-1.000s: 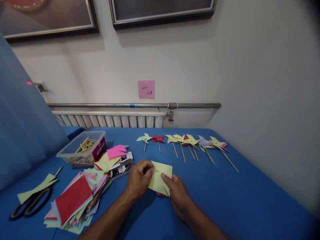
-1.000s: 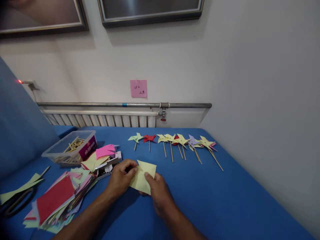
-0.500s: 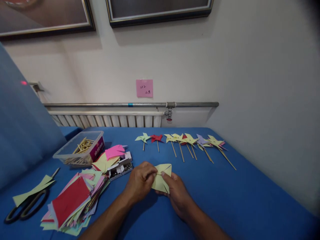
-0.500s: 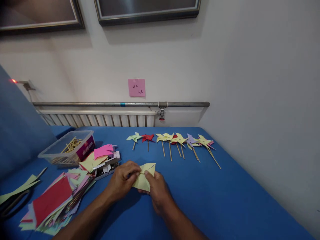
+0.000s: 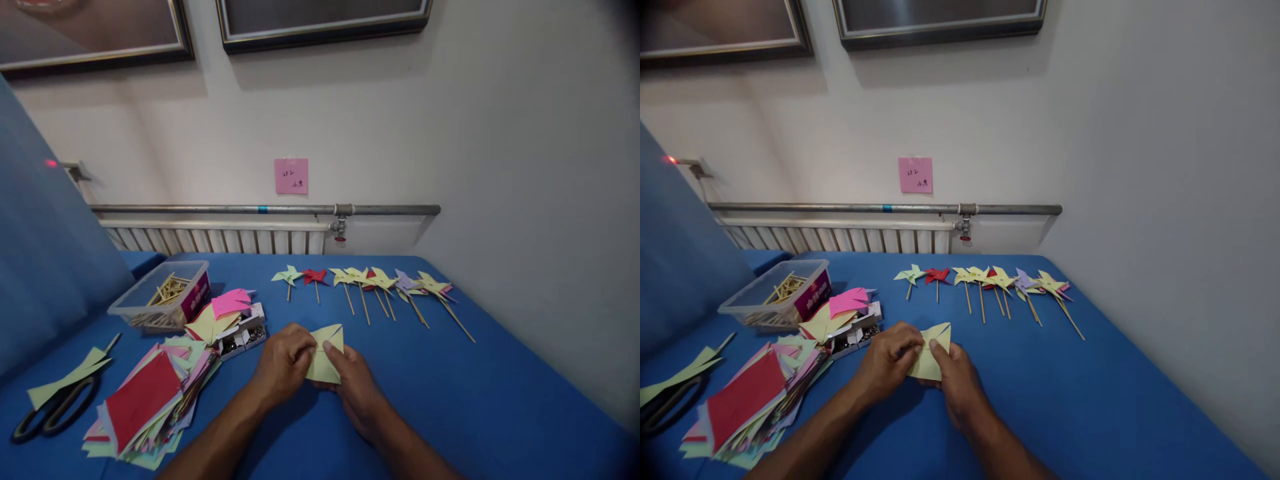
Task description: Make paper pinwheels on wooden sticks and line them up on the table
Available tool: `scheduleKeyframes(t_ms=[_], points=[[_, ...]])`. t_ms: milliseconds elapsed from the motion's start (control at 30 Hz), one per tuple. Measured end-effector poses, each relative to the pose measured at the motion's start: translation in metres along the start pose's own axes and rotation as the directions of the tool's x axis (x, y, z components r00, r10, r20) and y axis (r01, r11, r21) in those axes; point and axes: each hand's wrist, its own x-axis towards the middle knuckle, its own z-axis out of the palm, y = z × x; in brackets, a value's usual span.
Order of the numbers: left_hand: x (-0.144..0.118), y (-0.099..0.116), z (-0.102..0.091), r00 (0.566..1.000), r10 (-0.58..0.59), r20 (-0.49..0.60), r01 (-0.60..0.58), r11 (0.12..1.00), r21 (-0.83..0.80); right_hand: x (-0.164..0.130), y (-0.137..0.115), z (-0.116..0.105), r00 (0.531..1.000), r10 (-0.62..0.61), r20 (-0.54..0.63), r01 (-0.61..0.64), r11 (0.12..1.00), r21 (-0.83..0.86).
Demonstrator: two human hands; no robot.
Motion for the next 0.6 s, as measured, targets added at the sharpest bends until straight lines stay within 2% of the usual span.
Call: scheduleKeyframes(t_ms=[433,600], points=[[0.0004,0.0003,-0.0006,1.0,0.017,0.019,-0.018,1.0,0.026,0.0004,-0.0027,-0.0032,1.0,0.012,-0.018,-0.013,0.999,-0.035],[-0.0006,-0.0001,0.0008,1.0,0.013,-0.004,-0.013,1.0,0.012,0.0048,0.0024,-0.0048,0.999,0.001,-0.052,-0.004,0.998,-0.055]])
